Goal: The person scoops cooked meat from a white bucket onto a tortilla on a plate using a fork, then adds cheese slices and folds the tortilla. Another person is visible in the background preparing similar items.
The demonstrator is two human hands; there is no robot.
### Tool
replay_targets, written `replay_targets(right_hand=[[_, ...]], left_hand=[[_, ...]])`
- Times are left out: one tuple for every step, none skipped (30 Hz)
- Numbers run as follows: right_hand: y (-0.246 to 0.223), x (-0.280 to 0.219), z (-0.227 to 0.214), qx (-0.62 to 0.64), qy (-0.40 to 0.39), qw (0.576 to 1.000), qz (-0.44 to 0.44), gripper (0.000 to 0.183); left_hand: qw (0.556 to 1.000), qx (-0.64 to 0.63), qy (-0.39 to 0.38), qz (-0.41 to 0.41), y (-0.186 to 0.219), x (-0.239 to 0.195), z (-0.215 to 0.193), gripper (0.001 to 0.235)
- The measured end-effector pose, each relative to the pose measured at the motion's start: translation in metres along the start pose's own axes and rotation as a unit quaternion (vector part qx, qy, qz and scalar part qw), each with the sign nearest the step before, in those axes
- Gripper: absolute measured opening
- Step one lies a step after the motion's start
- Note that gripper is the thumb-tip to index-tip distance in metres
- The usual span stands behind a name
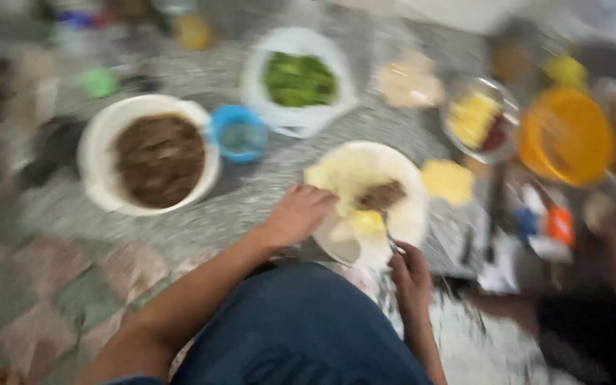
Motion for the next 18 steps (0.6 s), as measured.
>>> replay_targets(right_hand=[[-0.031,0.002,0.028,0.003,-0.037,0.999,-0.007,0.035],[-0.057,-0.007,0.044,-0.038,-0.020,0.998,0.044,0.029],[-0.084,-0.016,0.058,-0.081,-0.004,0.992,0.092,0.024],[-0.080,-0.013,0.068,-0.083,-0.019,0.992,0.091,0.024],[-0.081,-0.008,0.082,-0.140,-0.064,0.988,0.027,0.013],[-0.082,-0.006,0.092,-0.196,-0.101,0.975,-0.035,0.020],[-0.078,-0.002,0.104,-0.197,-0.108,0.974,-0.035,0.020],[-0.077,-0.001,0.120,-0.203,-0.147,0.966,-0.054,0.015],[-0.075,0.000,0.134,-0.209,-0.186,0.957,-0.072,0.029],[-0.081,0.001,0.150,-0.211,-0.190,0.956,-0.072,0.029],[-0.080,0.000,0.167,-0.187,-0.214,0.959,-0.020,0.032],[-0.080,-0.003,0.184,-0.162,-0.236,0.957,0.034,0.034],[-0.074,-0.001,0.195,-0.165,-0.239,0.956,0.035,0.034],[-0.071,-0.001,0.207,-0.107,-0.249,0.962,0.026,0.035],[-0.068,-0.001,0.219,-0.048,-0.258,0.965,0.016,0.037],[-0.064,-0.002,0.226,-0.051,-0.257,0.965,0.019,0.037],[-0.062,-0.004,0.234,-0.005,-0.265,0.964,0.029,0.037],[-0.059,-0.006,0.241,0.041,-0.269,0.961,0.040,0.037]], left_hand=[[0.999,0.014,0.009,-0.034,-0.023,-0.020,0.002,0.040],[0.998,0.026,0.048,-0.039,-0.037,-0.040,0.000,0.041],[0.995,0.040,0.086,-0.043,-0.050,-0.060,-0.002,0.042],[0.993,0.044,0.088,-0.058,-0.066,-0.083,-0.019,0.042],[0.992,0.021,0.102,-0.074,-0.081,-0.105,-0.037,0.047],[0.990,-0.006,0.115,-0.082,-0.094,-0.124,-0.052,0.052],[0.989,-0.005,0.116,-0.090,-0.109,-0.138,-0.072,0.052],[0.978,0.042,0.140,-0.151,-0.128,-0.152,-0.095,0.043],[0.960,0.090,0.163,-0.211,-0.147,-0.167,-0.118,0.038],[0.959,0.089,0.164,-0.215,-0.161,-0.176,-0.137,0.038],[0.943,0.089,0.170,-0.272,-0.180,-0.189,-0.157,0.028],[0.925,0.087,0.174,-0.327,-0.199,-0.202,-0.176,0.021],[0.924,0.085,0.173,-0.331,-0.224,-0.212,-0.171,0.021],[0.913,0.155,0.164,-0.340,-0.247,-0.221,-0.166,0.018],[0.898,0.225,0.153,-0.346,-0.269,-0.230,-0.160,0.017],[0.899,0.221,0.152,-0.347,-0.279,-0.226,-0.158,0.017],[0.907,0.232,0.153,-0.317,-0.285,-0.219,-0.156,0.013],[0.915,0.242,0.153,-0.285,-0.290,-0.212,-0.153,0.010]])
Point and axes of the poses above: each hand's wrist, its own x-axis towards the middle knuckle, its own z-axis out of the palm, y = z × x, the point moved 6 cm from there along x, towards the middle knuckle, and after that the axes turned 5 degrees about -z, right-handed, at the moved point
